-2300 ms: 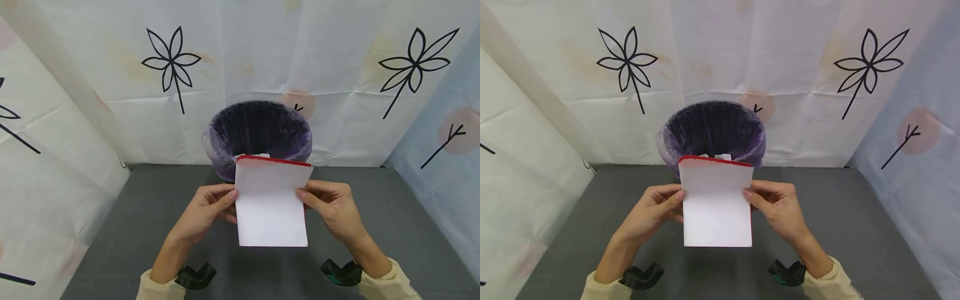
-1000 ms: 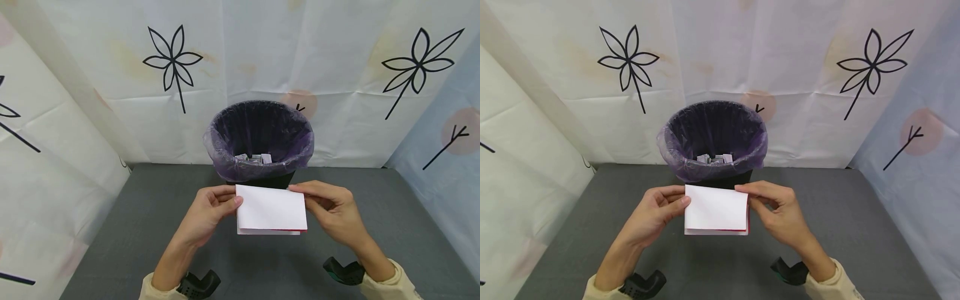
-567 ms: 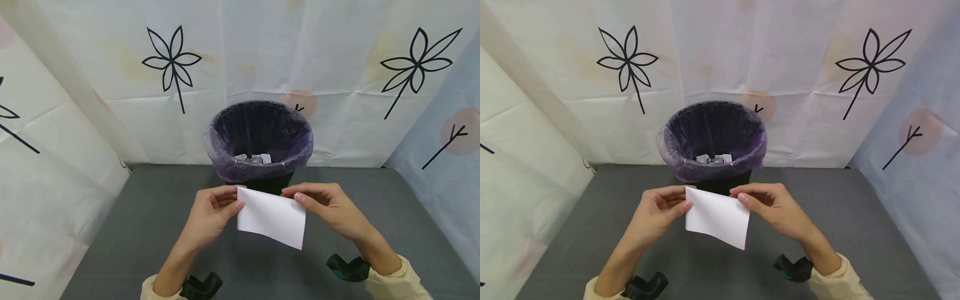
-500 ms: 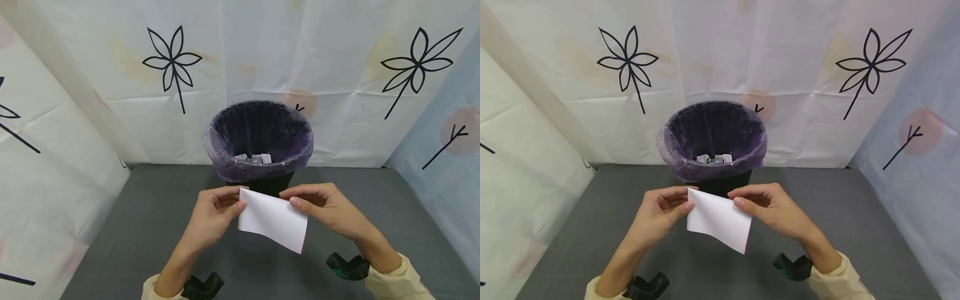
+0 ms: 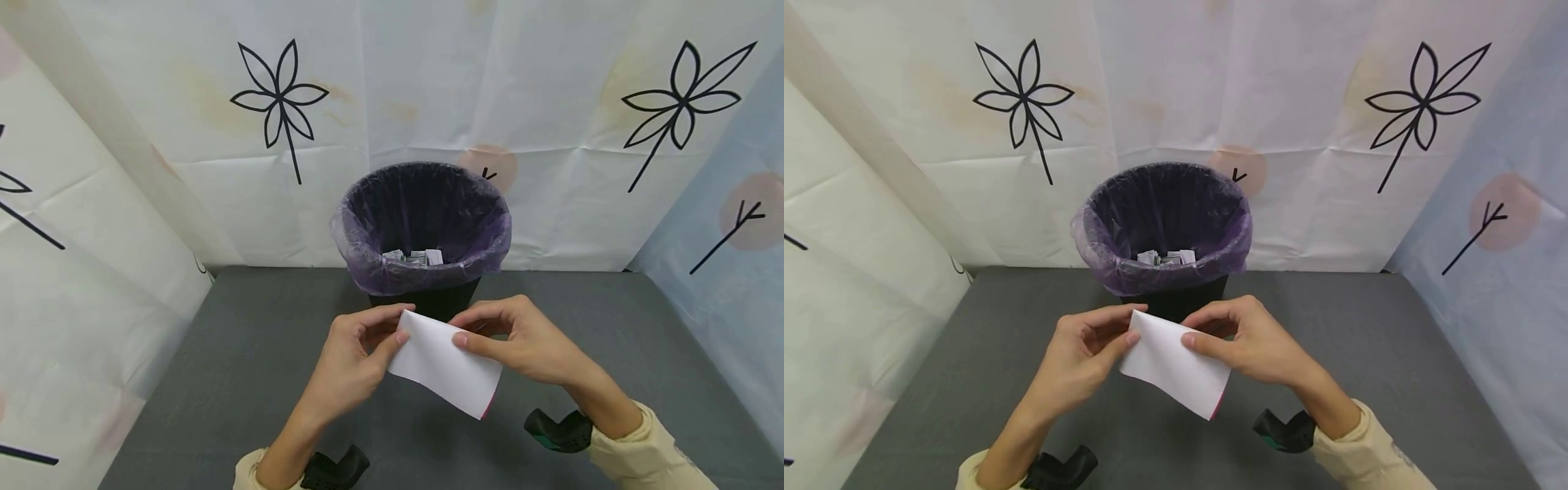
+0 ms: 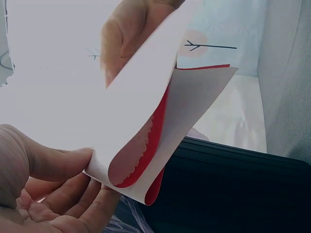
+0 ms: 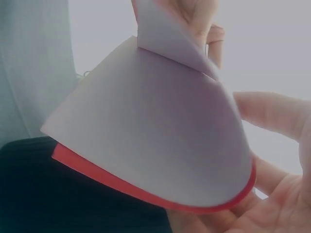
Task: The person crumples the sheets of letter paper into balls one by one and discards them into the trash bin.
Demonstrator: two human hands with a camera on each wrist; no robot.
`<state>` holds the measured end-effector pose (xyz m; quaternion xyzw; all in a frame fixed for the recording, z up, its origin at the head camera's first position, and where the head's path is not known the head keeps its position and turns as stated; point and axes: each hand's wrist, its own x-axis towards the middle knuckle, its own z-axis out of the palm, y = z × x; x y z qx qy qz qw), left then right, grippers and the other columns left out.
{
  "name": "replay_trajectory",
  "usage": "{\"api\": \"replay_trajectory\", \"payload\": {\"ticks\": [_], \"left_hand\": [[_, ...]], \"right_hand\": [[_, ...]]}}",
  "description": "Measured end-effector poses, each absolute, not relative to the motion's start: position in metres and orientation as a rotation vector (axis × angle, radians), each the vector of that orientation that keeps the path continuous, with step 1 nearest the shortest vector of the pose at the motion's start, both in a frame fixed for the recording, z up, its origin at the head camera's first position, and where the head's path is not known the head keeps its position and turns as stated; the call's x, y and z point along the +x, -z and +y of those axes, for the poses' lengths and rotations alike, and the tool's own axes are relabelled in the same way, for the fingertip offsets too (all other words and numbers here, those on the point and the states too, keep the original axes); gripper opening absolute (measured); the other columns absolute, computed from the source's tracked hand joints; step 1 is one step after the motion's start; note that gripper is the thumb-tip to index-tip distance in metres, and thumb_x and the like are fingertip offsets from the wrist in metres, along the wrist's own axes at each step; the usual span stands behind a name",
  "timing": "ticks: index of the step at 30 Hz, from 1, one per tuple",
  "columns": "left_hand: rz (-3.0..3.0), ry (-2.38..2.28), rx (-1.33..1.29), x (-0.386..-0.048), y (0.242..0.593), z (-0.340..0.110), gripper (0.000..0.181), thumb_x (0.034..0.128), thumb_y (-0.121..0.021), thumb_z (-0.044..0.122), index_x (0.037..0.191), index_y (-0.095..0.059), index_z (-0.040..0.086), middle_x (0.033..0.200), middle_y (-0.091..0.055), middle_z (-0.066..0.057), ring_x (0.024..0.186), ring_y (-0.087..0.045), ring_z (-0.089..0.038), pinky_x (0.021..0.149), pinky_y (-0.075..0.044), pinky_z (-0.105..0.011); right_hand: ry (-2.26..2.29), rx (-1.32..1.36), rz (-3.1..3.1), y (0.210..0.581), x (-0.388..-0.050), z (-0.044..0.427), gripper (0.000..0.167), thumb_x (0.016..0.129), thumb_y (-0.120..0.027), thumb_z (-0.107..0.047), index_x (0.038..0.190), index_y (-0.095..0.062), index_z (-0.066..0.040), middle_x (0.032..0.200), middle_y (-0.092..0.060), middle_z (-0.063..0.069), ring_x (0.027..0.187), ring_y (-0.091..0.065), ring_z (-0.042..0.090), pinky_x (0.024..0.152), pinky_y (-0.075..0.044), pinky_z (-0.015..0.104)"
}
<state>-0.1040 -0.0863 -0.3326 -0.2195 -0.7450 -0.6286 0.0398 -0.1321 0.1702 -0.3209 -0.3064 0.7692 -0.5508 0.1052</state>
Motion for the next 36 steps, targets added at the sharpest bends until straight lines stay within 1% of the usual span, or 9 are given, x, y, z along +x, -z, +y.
{"api": "replay_trajectory", "payload": {"ticks": [6,10,13,16,21,26,29,32,36], "left_hand": [[-2.337,1.934,-0.677,-0.101,0.329,-0.086,0.036,0.0940,-0.066,-0.007,0.129,-0.067,-0.001,0.115,-0.072,-0.010,0.099,-0.071,-0.020,0.082,-0.059,-0.032],[-2.337,1.963,-0.678,-0.100,0.329,-0.084,0.036,0.0945,-0.068,-0.003,0.130,-0.067,0.002,0.115,-0.071,-0.009,0.098,-0.071,-0.019,0.081,-0.059,-0.034],[-2.324,1.943,-0.669,-0.101,0.331,-0.082,0.032,0.0945,-0.071,0.002,0.126,-0.069,0.004,0.111,-0.072,-0.007,0.094,-0.071,-0.016,0.080,-0.059,-0.036],[-2.310,1.894,-0.644,-0.103,0.333,-0.080,0.027,0.0935,-0.073,0.005,0.121,-0.073,0.005,0.105,-0.074,-0.004,0.089,-0.071,-0.014,0.079,-0.060,-0.036],[-2.276,1.834,-0.613,-0.104,0.334,-0.078,0.023,0.0908,-0.075,0.002,0.113,-0.076,0.005,0.099,-0.075,-0.003,0.083,-0.072,-0.012,0.076,-0.060,-0.036],[-2.278,1.813,-0.617,-0.103,0.332,-0.077,0.023,0.0905,-0.075,0.000,0.112,-0.076,0.005,0.099,-0.075,-0.003,0.083,-0.072,-0.012,0.073,-0.061,-0.035],[-2.294,1.812,-0.631,-0.104,0.331,-0.078,0.024,0.0913,-0.075,0.002,0.115,-0.075,0.005,0.102,-0.074,-0.003,0.085,-0.072,-0.012,0.075,-0.060,-0.035],[-2.319,1.819,-0.649,-0.106,0.332,-0.081,0.030,0.0904,-0.078,0.007,0.120,-0.072,0.006,0.104,-0.074,-0.002,0.089,-0.072,-0.013,0.080,-0.060,-0.034],[-2.301,1.905,-0.646,-0.111,0.337,-0.087,0.037,0.0868,-0.081,0.008,0.122,-0.070,0.005,0.106,-0.074,-0.004,0.090,-0.072,-0.016,0.080,-0.059,-0.035]], "right_hand": [[1.640,-0.809,2.335,0.323,-0.131,0.167,0.009,0.095,-0.071,-0.008,0.101,-0.077,-0.006,0.092,-0.073,0.007,0.077,-0.071,0.024,0.065,-0.059,0.038],[1.702,-0.781,2.336,0.325,-0.132,0.165,0.008,0.094,-0.072,-0.006,0.098,-0.078,-0.005,0.088,-0.073,0.009,0.071,-0.071,0.025,0.059,-0.059,0.040],[1.747,-0.771,2.324,0.327,-0.132,0.164,0.007,0.093,-0.072,-0.004,0.096,-0.079,-0.003,0.085,-0.072,0.011,0.066,-0.070,0.026,0.055,-0.058,0.041],[1.755,-0.771,2.333,0.328,-0.133,0.163,0.007,0.092,-0.073,-0.004,0.095,-0.079,-0.003,0.084,-0.072,0.010,0.065,-0.070,0.026,0.054,-0.058,0.040],[1.724,-0.834,2.342,0.330,-0.134,0.163,0.009,0.093,-0.073,-0.005,0.098,-0.080,-0.006,0.086,-0.074,0.006,0.067,-0.070,0.024,0.055,-0.058,0.039],[1.731,-0.920,2.340,0.331,-0.135,0.162,0.012,0.094,-0.071,-0.001,0.102,-0.080,-0.004,0.088,-0.075,0.005,0.068,-0.069,0.021,0.056,-0.058,0.038],[1.754,-0.944,2.380,0.331,-0.134,0.161,0.011,0.093,-0.072,0.000,0.099,-0.080,-0.004,0.086,-0.075,0.004,0.067,-0.069,0.021,0.056,-0.058,0.038],[1.807,-0.934,2.423,0.331,-0.133,0.160,0.010,0.092,-0.072,0.002,0.096,-0.080,-0.004,0.084,-0.074,0.004,0.066,-0.070,0.021,0.055,-0.058,0.037],[2.005,-0.861,2.392,0.331,-0.130,0.159,0.011,0.090,-0.071,0.007,0.096,-0.078,0.002,0.085,-0.075,0.008,0.064,-0.070,0.021,0.051,-0.057,0.036]]}}
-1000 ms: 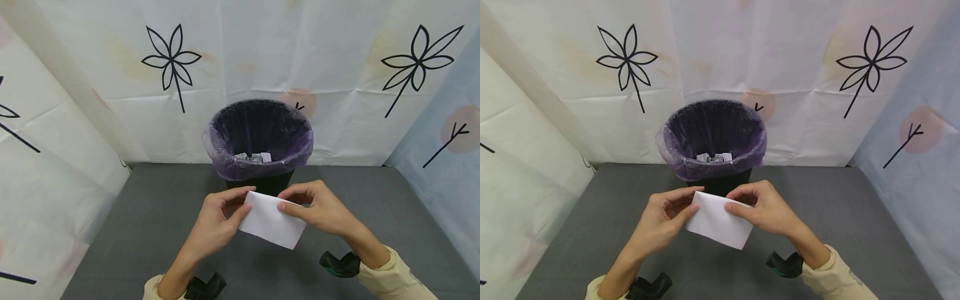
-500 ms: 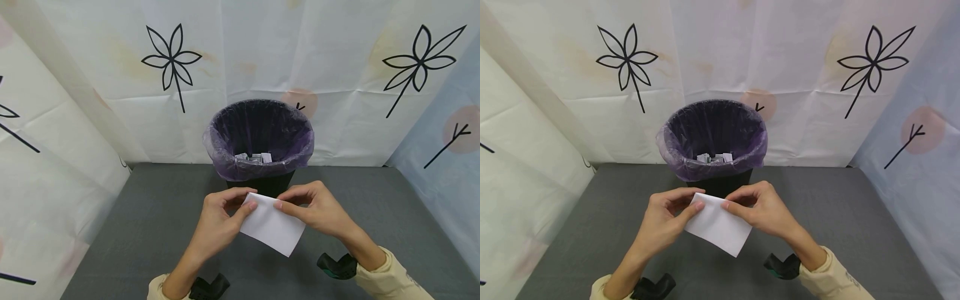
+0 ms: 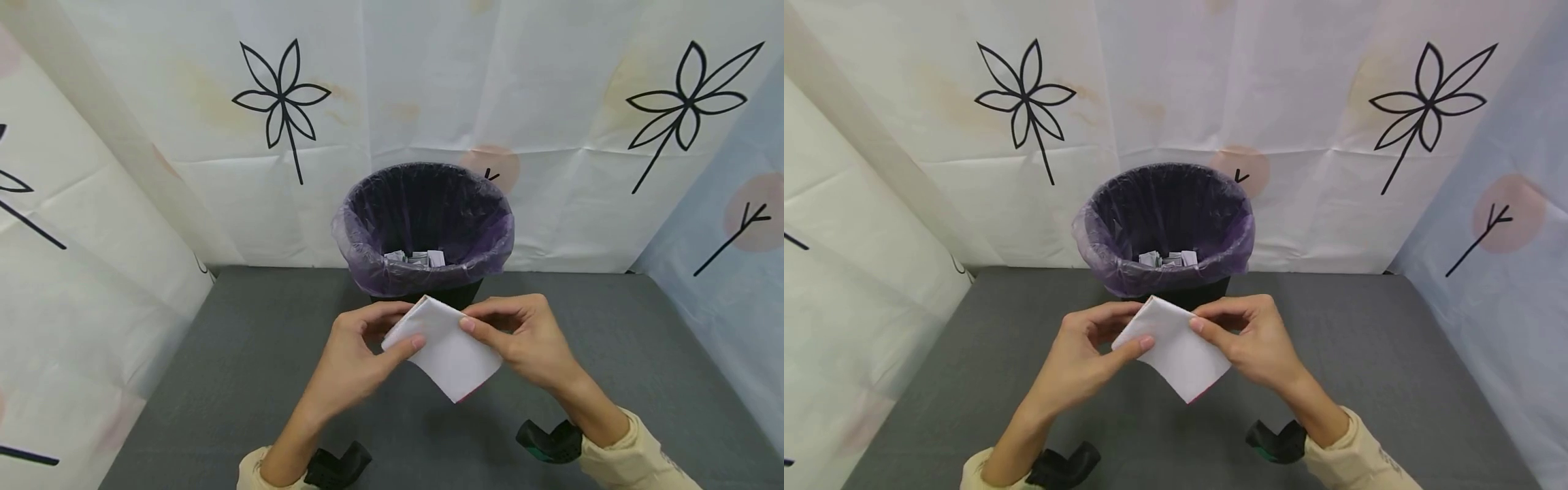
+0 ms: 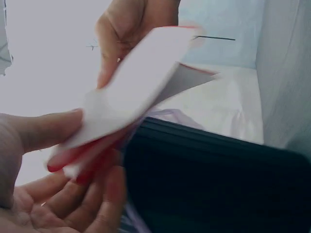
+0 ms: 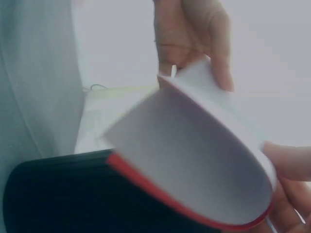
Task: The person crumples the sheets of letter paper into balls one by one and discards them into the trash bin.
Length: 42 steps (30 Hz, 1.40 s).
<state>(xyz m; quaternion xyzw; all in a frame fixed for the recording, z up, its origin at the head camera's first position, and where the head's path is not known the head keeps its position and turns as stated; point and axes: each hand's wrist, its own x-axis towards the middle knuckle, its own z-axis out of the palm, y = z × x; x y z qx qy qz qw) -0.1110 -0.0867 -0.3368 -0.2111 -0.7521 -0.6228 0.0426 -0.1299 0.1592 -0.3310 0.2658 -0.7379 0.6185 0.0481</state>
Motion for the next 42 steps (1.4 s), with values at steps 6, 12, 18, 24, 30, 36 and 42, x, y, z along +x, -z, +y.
{"api": "replay_trajectory", "payload": {"ticks": [6,12,18,24,30,36,42], "left_hand": [[-2.082,2.350,-0.529,-0.118,0.344,-0.086,0.039,0.0845,-0.078,-0.005,0.121,-0.065,-0.008,0.106,-0.073,-0.020,0.088,-0.074,-0.024,0.080,-0.060,-0.040],[-1.956,2.548,-0.567,-0.119,0.348,-0.082,0.036,0.0871,-0.073,-0.008,0.119,-0.061,-0.018,0.101,-0.071,-0.024,0.083,-0.074,-0.022,0.077,-0.061,-0.043],[-1.958,2.500,-0.607,-0.118,0.348,-0.082,0.032,0.0879,-0.071,-0.010,0.117,-0.063,-0.019,0.102,-0.070,-0.028,0.081,-0.073,-0.020,0.073,-0.061,-0.038],[-1.962,2.446,-0.634,-0.120,0.343,-0.088,0.032,0.0868,-0.070,-0.012,0.118,-0.065,-0.018,0.099,-0.071,-0.028,0.078,-0.072,-0.017,0.068,-0.060,-0.033],[-1.950,2.500,-0.729,-0.126,0.344,-0.095,0.034,0.0892,-0.073,-0.007,0.120,-0.064,-0.018,0.103,-0.074,-0.018,0.082,-0.073,-0.020,0.069,-0.060,-0.033],[-1.947,2.591,-0.772,-0.129,0.345,-0.099,0.041,0.0930,-0.071,-0.002,0.129,-0.059,-0.016,0.106,-0.073,-0.014,0.084,-0.073,-0.020,0.068,-0.061,-0.034],[-1.936,2.615,-0.770,-0.128,0.345,-0.099,0.039,0.0938,-0.069,-0.003,0.128,-0.059,-0.017,0.109,-0.073,-0.013,0.088,-0.073,-0.021,0.070,-0.061,-0.032]], "right_hand": [[-2.085,0.657,-1.978,0.334,-0.126,0.156,0.016,0.088,-0.067,0.016,0.099,-0.076,0.007,0.087,-0.075,0.011,0.067,-0.070,0.019,0.055,-0.057,0.031],[-2.194,0.580,-1.814,0.337,-0.126,0.151,0.021,0.089,-0.062,0.020,0.100,-0.076,0.008,0.092,-0.076,0.013,0.076,-0.071,0.020,0.063,-0.058,0.030],[-2.268,0.646,-1.837,0.339,-0.126,0.155,0.027,0.093,-0.058,0.019,0.103,-0.076,0.002,0.094,-0.076,0.013,0.081,-0.072,0.021,0.067,-0.060,0.031],[-2.349,0.875,-1.898,0.340,-0.130,0.164,0.039,0.094,-0.052,0.019,0.121,-0.071,-0.002,0.100,-0.076,0.010,0.089,-0.074,0.020,0.074,-0.060,0.031],[-2.396,1.018,-1.904,0.341,-0.134,0.170,0.045,0.096,-0.050,0.018,0.132,-0.066,-0.003,0.112,-0.074,0.011,0.097,-0.073,0.022,0.075,-0.060,0.035],[-2.437,1.076,-1.887,0.341,-0.136,0.171,0.043,0.098,-0.049,0.016,0.135,-0.064,-0.001,0.125,-0.069,0.015,0.104,-0.071,0.026,0.077,-0.060,0.038],[-2.457,1.105,-1.912,0.341,-0.136,0.173,0.041,0.101,-0.047,0.013,0.137,-0.062,-0.001,0.128,-0.067,0.015,0.105,-0.070,0.026,0.081,-0.060,0.038]]}}
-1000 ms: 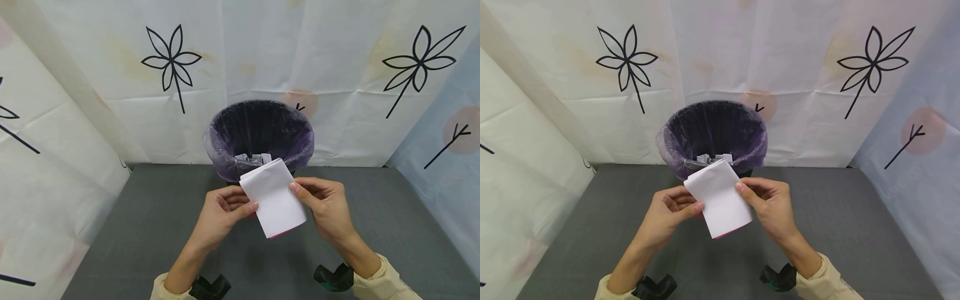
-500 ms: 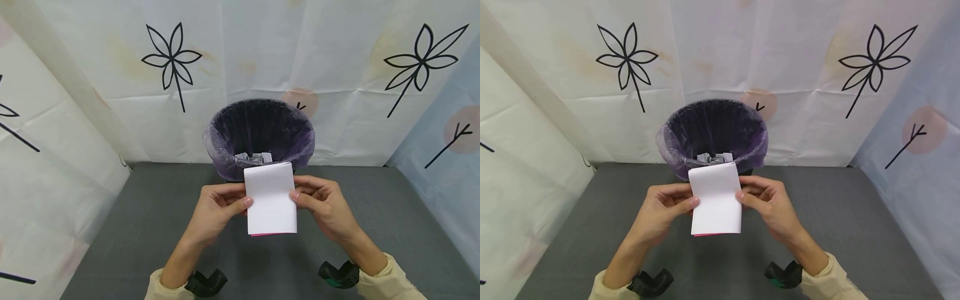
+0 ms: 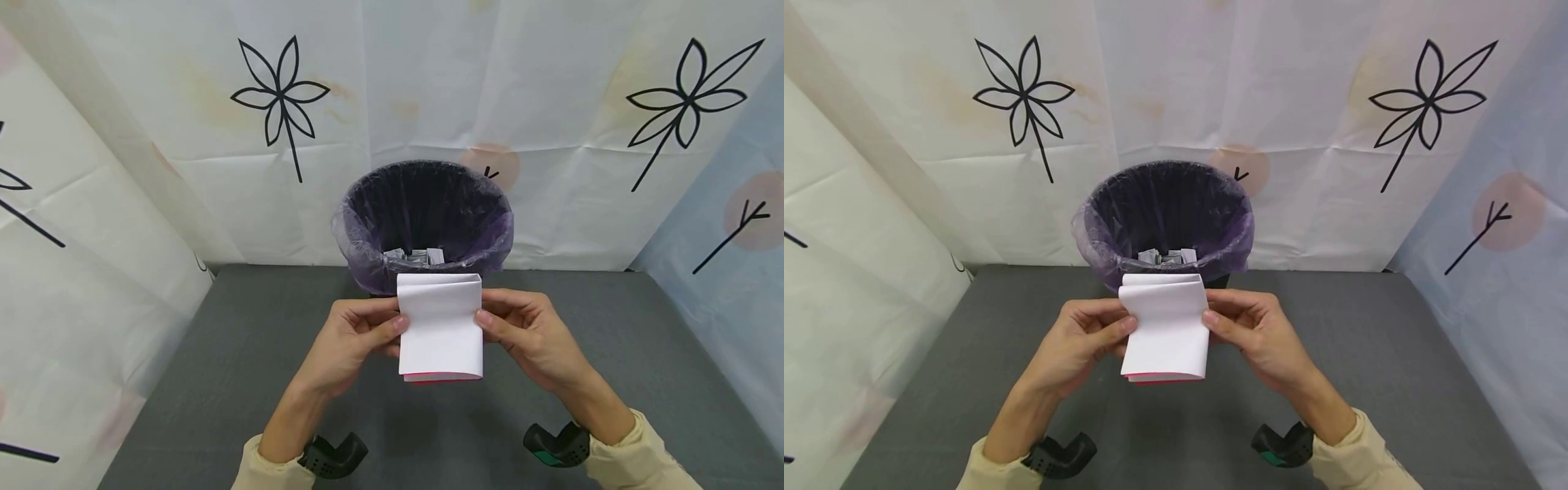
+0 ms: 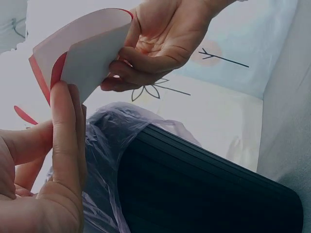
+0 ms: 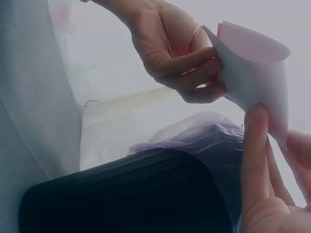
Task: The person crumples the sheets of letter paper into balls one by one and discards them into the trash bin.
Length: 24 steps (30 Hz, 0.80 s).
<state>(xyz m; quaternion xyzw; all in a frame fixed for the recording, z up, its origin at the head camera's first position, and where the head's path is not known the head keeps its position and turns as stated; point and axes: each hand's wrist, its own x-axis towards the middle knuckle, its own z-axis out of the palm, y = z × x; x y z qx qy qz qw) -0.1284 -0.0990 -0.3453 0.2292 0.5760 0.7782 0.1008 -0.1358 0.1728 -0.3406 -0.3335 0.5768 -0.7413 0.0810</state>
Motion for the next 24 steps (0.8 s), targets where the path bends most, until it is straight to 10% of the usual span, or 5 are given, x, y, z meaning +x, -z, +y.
{"api": "replay_trajectory", "payload": {"ticks": [11,24], "left_hand": [[1.924,-2.344,0.747,-0.120,0.339,-0.092,0.027,0.0902,-0.065,-0.016,0.117,-0.063,-0.021,0.113,-0.066,-0.036,0.082,-0.072,-0.016,0.070,-0.061,-0.034],[2.221,-2.284,0.906,-0.115,0.343,-0.083,0.018,0.0896,-0.064,-0.018,0.103,-0.075,-0.012,0.101,-0.073,-0.020,0.088,-0.070,-0.021,0.072,-0.061,-0.041]], "right_hand": [[2.105,-0.973,1.588,0.337,-0.138,0.173,0.048,0.114,-0.021,-0.011,0.132,-0.065,-0.003,0.125,-0.068,0.013,0.107,-0.070,0.025,0.079,-0.060,0.041],[2.084,-0.799,1.627,0.329,-0.137,0.173,0.044,0.111,-0.031,-0.012,0.112,-0.074,-0.006,0.110,-0.073,0.011,0.093,-0.073,0.023,0.071,-0.061,0.040]]}}
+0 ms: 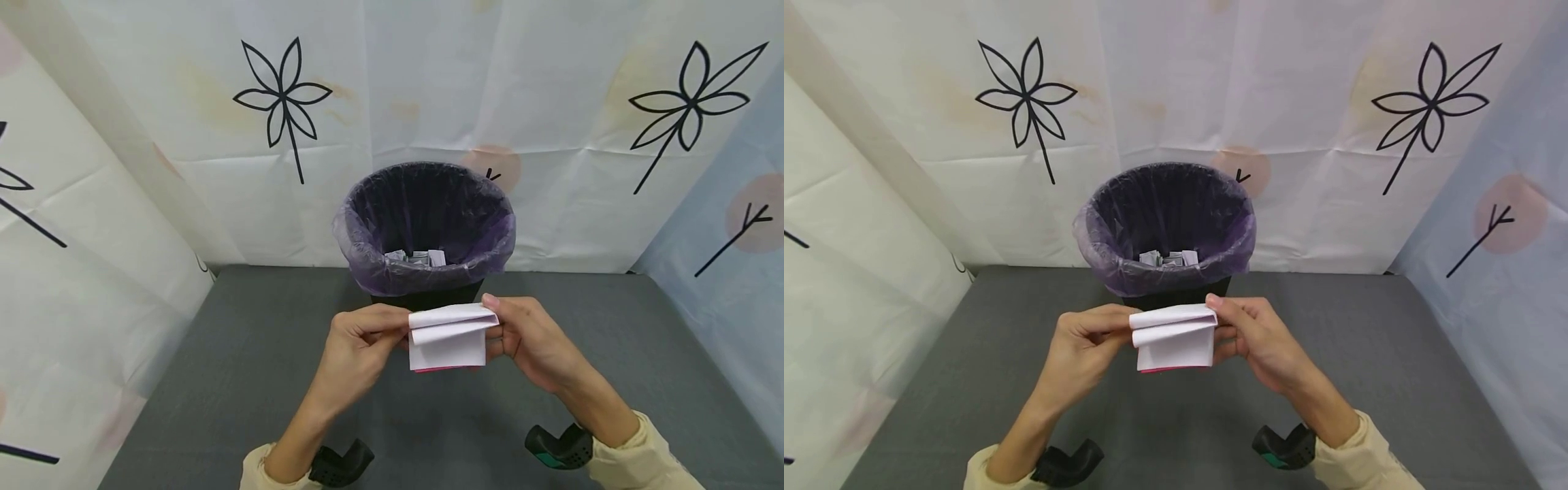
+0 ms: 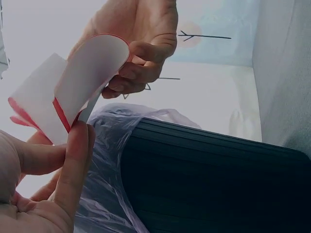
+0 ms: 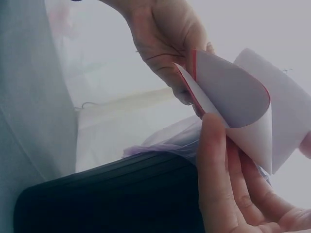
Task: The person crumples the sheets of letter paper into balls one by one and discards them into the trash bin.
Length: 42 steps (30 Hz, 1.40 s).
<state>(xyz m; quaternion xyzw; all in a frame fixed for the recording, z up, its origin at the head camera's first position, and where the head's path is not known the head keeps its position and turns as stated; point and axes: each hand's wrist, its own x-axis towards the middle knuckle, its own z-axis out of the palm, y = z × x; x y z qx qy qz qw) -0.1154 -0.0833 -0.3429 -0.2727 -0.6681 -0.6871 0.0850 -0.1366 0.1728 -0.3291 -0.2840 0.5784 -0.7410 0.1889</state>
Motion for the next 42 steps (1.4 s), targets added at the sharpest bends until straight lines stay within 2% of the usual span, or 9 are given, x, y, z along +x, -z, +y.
{"api": "replay_trajectory", "payload": {"ticks": [6,15,19,23,30,35,42], "left_hand": [[-1.988,2.189,-0.826,-0.117,0.343,-0.087,0.021,0.0935,-0.062,-0.013,0.111,-0.074,-0.009,0.110,-0.073,-0.017,0.094,-0.072,-0.026,0.079,-0.060,-0.042],[-2.044,2.440,-0.794,-0.120,0.341,-0.094,0.027,0.1020,-0.057,0.000,0.126,-0.063,-0.012,0.121,-0.067,-0.023,0.098,-0.071,-0.025,0.084,-0.059,-0.042],[-2.108,2.474,-0.745,-0.121,0.338,-0.093,0.029,0.1058,-0.052,0.007,0.125,-0.063,-0.012,0.118,-0.068,-0.022,0.096,-0.070,-0.023,0.084,-0.059,-0.041],[-2.205,2.439,-0.740,-0.121,0.336,-0.091,0.027,0.1037,-0.059,0.011,0.119,-0.068,-0.009,0.111,-0.070,-0.019,0.090,-0.070,-0.023,0.081,-0.060,-0.040],[-2.384,2.239,-0.773,-0.122,0.337,-0.084,0.017,0.0965,-0.070,0.010,0.104,-0.076,-0.003,0.093,-0.074,-0.011,0.073,-0.069,-0.020,0.067,-0.058,-0.033],[-2.344,2.239,-0.741,-0.122,0.339,-0.079,0.015,0.0923,-0.073,0.005,0.098,-0.076,-0.008,0.088,-0.074,-0.014,0.069,-0.069,-0.019,0.065,-0.059,-0.035],[-2.372,2.233,-0.727,-0.123,0.339,-0.077,0.011,0.0905,-0.074,0.005,0.093,-0.077,-0.005,0.083,-0.073,-0.011,0.066,-0.068,-0.018,0.063,-0.057,-0.031]], "right_hand": [[2.093,-0.769,1.663,0.332,-0.137,0.174,0.030,0.105,-0.042,0.000,0.109,-0.072,-0.001,0.105,-0.069,0.013,0.086,-0.070,0.021,0.069,-0.061,0.037],[2.075,-0.807,1.823,0.333,-0.135,0.172,0.025,0.103,-0.048,0.005,0.113,-0.071,0.000,0.111,-0.071,0.012,0.093,-0.071,0.022,0.076,-0.060,0.036],[2.042,-0.807,1.955,0.332,-0.132,0.170,0.020,0.102,-0.052,0.004,0.113,-0.067,0.011,0.108,-0.072,0.010,0.089,-0.071,0.020,0.074,-0.060,0.034],[1.971,-0.823,2.080,0.330,-0.130,0.167,0.020,0.101,-0.055,0.003,0.113,-0.065,0.016,0.102,-0.073,0.008,0.084,-0.069,0.018,0.072,-0.059,0.031],[1.824,-0.862,2.191,0.328,-0.127,0.165,0.017,0.101,-0.057,0.001,0.111,-0.069,0.008,0.095,-0.071,0.009,0.077,-0.067,0.018,0.065,-0.057,0.031],[1.792,-0.813,2.277,0.327,-0.126,0.163,0.017,0.103,-0.057,-0.004,0.107,-0.071,0.004,0.088,-0.071,0.009,0.070,-0.067,0.019,0.059,-0.056,0.034],[1.727,-0.815,2.323,0.326,-0.126,0.159,0.016,0.103,-0.058,-0.006,0.101,-0.073,0.000,0.084,-0.071,0.008,0.065,-0.068,0.019,0.056,-0.056,0.034]]}}
